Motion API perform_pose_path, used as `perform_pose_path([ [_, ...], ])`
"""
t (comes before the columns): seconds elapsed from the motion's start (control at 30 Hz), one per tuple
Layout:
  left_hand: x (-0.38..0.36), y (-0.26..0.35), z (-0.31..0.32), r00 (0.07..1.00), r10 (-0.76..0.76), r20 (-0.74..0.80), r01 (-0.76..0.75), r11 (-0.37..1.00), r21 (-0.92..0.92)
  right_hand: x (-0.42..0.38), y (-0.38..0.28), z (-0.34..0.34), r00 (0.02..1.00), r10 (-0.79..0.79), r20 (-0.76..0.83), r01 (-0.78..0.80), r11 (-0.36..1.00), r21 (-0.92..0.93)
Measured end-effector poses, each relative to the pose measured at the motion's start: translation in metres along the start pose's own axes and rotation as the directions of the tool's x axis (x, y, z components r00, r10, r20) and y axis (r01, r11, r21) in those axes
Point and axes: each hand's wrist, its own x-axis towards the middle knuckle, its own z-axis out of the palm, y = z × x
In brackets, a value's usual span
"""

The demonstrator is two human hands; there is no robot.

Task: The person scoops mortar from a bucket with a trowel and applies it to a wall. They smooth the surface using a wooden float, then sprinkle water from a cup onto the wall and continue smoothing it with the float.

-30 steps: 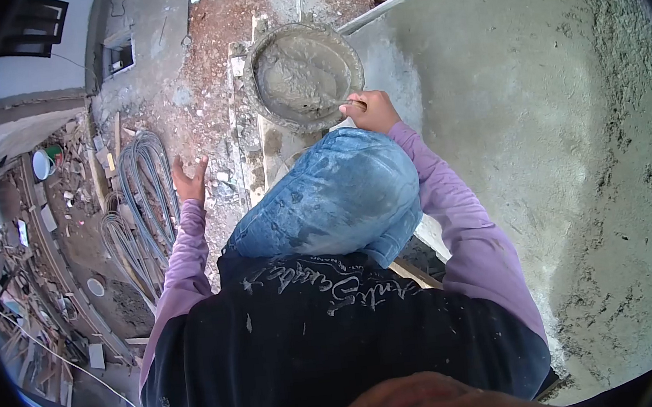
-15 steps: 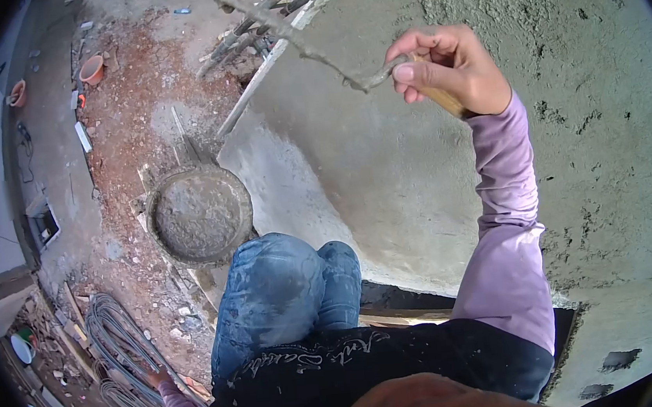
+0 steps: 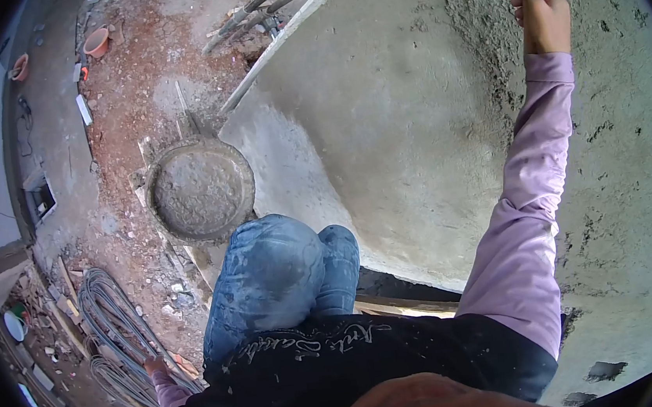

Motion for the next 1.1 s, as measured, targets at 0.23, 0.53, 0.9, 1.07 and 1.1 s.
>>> perform_pose_path([
  [0.23, 0.020, 0.104, 0.001, 0.959, 0.251, -0.132, -0.283, 0.844, -0.456, -0.257, -0.005, 0.238, 0.565, -0.369, 0.738, 0.537, 0.844, 0.011],
  [0.53, -0.069, 0.147, -0.017, 0.898, 0.412, -0.155, -0.438, 0.800, -0.410, -0.410, 0.004, 0.367, 0.292, -0.163, 0.942, 0.218, 0.971, 0.101],
  [0.9, 0.036, 0.040, 0.048, 0.970, 0.231, -0.070, -0.241, 0.911, -0.335, -0.386, 0.051, 0.290, 0.547, -0.318, 0.774, 0.150, 0.947, 0.283],
  [1.07, 0.052, 0.099, 0.006, 0.985, 0.171, -0.033, -0.158, 0.801, -0.578, -0.285, -0.004, 0.193, 0.674, -0.319, 0.666, 0.260, 0.947, 0.190],
  [1.1, 0.052, 0.108, 0.003, 0.974, 0.210, -0.082, -0.217, 0.772, -0.598, -0.265, -0.013, 0.173, 0.700, -0.399, 0.592, 0.345, 0.915, 0.209],
])
